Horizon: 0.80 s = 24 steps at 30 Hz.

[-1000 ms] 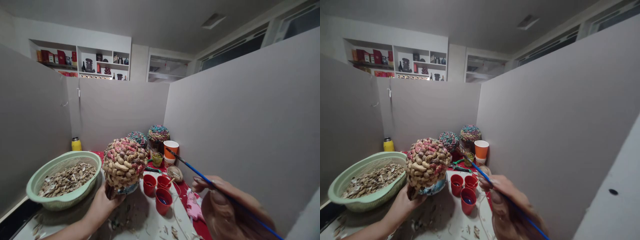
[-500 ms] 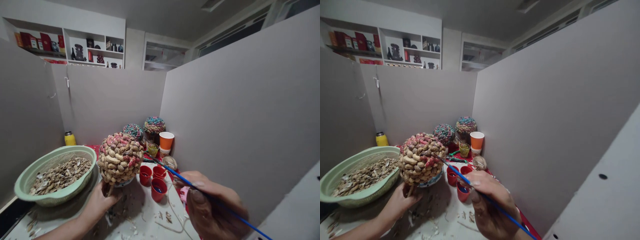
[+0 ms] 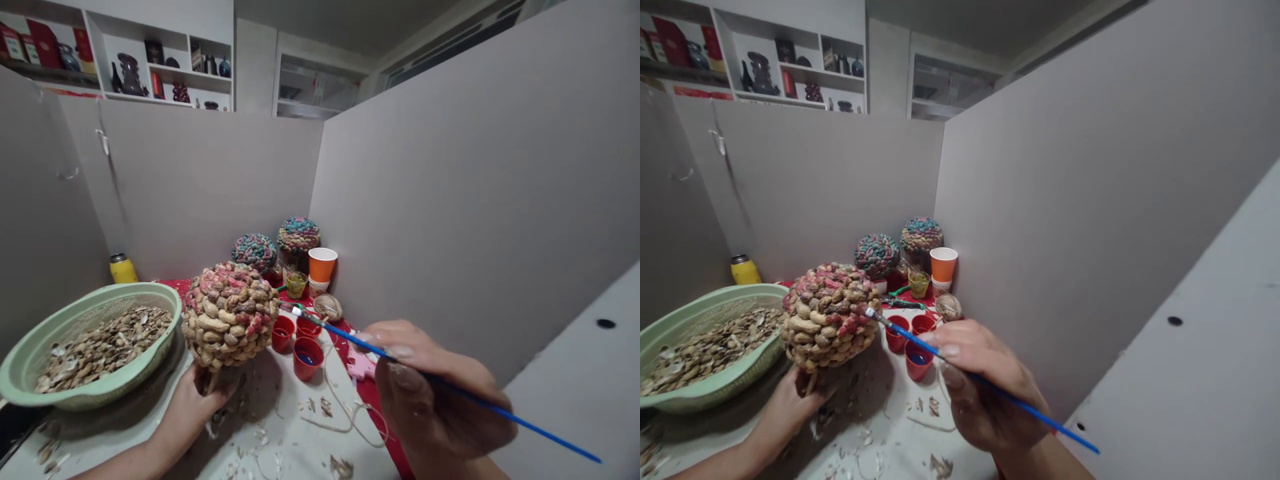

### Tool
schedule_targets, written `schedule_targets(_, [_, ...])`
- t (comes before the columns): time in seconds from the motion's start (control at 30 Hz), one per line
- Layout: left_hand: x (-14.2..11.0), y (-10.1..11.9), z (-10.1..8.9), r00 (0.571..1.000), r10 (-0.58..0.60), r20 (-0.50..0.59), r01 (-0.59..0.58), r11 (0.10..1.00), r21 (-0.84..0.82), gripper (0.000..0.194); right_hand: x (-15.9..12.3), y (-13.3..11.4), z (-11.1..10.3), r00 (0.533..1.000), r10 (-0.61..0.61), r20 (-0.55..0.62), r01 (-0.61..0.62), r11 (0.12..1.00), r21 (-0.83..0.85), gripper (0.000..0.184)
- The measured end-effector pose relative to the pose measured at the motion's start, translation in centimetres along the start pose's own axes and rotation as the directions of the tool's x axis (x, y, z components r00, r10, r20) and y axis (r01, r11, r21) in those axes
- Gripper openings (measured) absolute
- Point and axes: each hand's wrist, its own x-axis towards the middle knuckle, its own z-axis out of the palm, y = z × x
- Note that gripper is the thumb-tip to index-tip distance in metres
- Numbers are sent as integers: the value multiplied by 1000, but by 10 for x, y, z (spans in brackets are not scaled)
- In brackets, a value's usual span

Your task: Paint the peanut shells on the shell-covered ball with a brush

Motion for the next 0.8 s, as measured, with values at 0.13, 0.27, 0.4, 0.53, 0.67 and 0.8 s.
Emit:
schedule_targets(0.13, [0, -3, 2, 999, -18, -38, 20, 998, 52, 44, 12, 1, -2, 995, 30, -93, -40, 994, -106, 3])
schedule_targets(0.27, [1, 0, 2, 996, -60, -72, 66, 995, 78, 44, 8, 16, -6, 953, 298, -50, -302, 934, -189, 5])
schedule_targets(0.4, [-1, 1, 1, 998, -34, -43, 38, 997, 73, 44, -2, 40, -5, 846, 532, -9, -528, 837, -140, 20])
schedule_targets(0.53, [-2, -8, 1, 1000, 13, 11, -14, 1000, 26, 38, -9, 59, -2, 831, 549, -88, -554, 831, -52, 28])
schedule_targets(0.67, [-1, -14, 4, 999, 40, -14, -40, 999, -37, 23, -17, 69, 0, 825, 492, -277, -521, 853, -35, 26])
schedule_targets(0.8, [-1, -6, 3, 1000, 15, -26, -16, 999, -39, 18, -24, 74, 3, 848, 405, -343, -464, 879, -110, 25])
